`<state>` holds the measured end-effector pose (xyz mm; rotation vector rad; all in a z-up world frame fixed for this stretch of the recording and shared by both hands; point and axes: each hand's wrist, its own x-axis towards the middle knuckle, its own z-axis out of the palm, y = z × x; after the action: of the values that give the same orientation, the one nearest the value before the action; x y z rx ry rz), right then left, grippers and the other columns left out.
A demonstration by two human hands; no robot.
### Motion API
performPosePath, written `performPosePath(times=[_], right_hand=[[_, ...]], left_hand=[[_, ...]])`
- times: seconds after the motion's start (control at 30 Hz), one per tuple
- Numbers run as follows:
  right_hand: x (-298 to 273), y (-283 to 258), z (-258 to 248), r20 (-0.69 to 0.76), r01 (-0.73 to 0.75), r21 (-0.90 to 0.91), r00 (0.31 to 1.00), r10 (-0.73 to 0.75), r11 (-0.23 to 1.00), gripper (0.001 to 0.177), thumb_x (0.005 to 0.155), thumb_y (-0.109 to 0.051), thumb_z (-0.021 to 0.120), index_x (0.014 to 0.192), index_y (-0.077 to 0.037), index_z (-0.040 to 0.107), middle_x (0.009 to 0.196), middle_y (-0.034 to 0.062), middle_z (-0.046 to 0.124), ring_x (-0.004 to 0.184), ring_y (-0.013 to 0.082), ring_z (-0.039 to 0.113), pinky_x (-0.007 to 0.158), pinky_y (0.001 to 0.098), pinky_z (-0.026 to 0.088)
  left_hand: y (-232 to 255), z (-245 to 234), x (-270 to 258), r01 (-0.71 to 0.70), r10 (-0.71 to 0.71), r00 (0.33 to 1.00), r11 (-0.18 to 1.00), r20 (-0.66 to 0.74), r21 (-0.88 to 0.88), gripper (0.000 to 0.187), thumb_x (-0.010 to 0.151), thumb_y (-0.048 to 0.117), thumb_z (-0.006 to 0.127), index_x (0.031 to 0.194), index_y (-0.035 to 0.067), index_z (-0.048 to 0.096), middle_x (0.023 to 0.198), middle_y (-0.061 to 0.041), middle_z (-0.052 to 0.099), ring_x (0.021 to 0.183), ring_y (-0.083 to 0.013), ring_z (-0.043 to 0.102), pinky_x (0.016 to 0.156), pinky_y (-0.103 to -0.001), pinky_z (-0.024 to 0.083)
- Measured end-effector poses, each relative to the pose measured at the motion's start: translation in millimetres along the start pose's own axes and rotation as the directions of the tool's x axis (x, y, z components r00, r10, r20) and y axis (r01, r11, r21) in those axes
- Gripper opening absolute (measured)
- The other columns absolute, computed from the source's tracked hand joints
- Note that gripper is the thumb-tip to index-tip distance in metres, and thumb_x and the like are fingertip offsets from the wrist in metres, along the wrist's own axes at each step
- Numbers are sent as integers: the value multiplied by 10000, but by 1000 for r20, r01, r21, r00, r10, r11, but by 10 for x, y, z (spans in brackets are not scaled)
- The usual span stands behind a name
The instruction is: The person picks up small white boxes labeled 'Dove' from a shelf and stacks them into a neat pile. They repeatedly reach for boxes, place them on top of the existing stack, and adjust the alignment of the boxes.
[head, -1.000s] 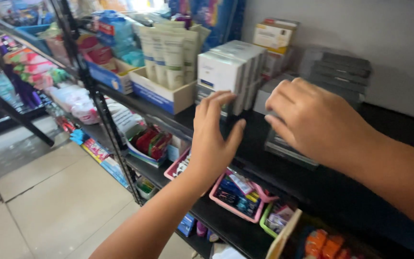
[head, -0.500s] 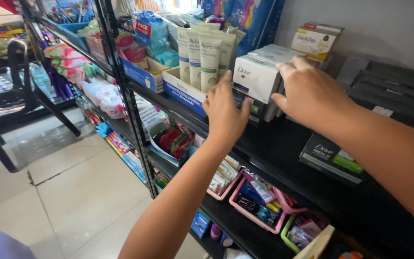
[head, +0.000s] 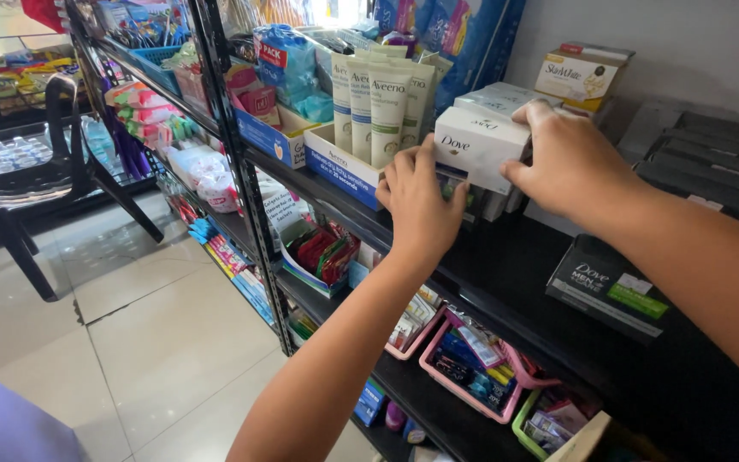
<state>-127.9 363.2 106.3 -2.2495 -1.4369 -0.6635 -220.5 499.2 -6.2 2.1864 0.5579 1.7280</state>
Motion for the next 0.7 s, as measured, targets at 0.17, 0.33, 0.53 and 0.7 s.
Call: performPosePath(times=[0.17, 0.33, 0.53, 0.7], right_hand=[[-36, -105, -88, 34, -43, 14, 999, 42, 999, 639, 809, -279, 856, 1302, 8, 568, 1140, 253, 701, 1086, 372, 690, 936, 469, 531], [-146, -92, -124, -39, 57, 47, 998, -55, 997, 584, 790, -264, 871, 1229, -7, 584, 1156, 236, 695, 1097, 372, 672, 902, 482, 522], [-273, -13, -346, -163, 196, 159, 972, -170, 968, 538, 809, -179, 864, 1216, -6, 558, 1194, 204, 687, 1080, 334, 694, 887, 455, 549], [-499, 19, -713, -175, 191, 196, 972, -158, 962, 525, 844, -130, 822, 1264, -9, 532, 1215, 174, 668, 1069, 265, 714, 827, 401, 590]], left_hand=[[91, -119, -71, 15, -15, 1000, 998, -9, -55, 733, 782, 188, 825, 1403, 54, 460, 1342, -177, 505, 1291, -386, 453, 1067, -518, 320], [218, -266, -157, -56, 49, 996, 994, -81, -94, 729, 818, 133, 780, 1444, 28, 422, 1407, -208, 482, 1329, -411, 435, 1094, -517, 320], [429, -418, -186, -120, 92, 983, 977, -157, -176, 678, 909, 83, 732, 1509, 40, 420, 1438, -213, 493, 1348, -409, 469, 1141, -499, 346], [743, -514, -184, -150, 100, 975, 953, -197, -262, 627, 938, 71, 742, 1491, 60, 447, 1491, -185, 503, 1403, -391, 470, 1194, -488, 337]])
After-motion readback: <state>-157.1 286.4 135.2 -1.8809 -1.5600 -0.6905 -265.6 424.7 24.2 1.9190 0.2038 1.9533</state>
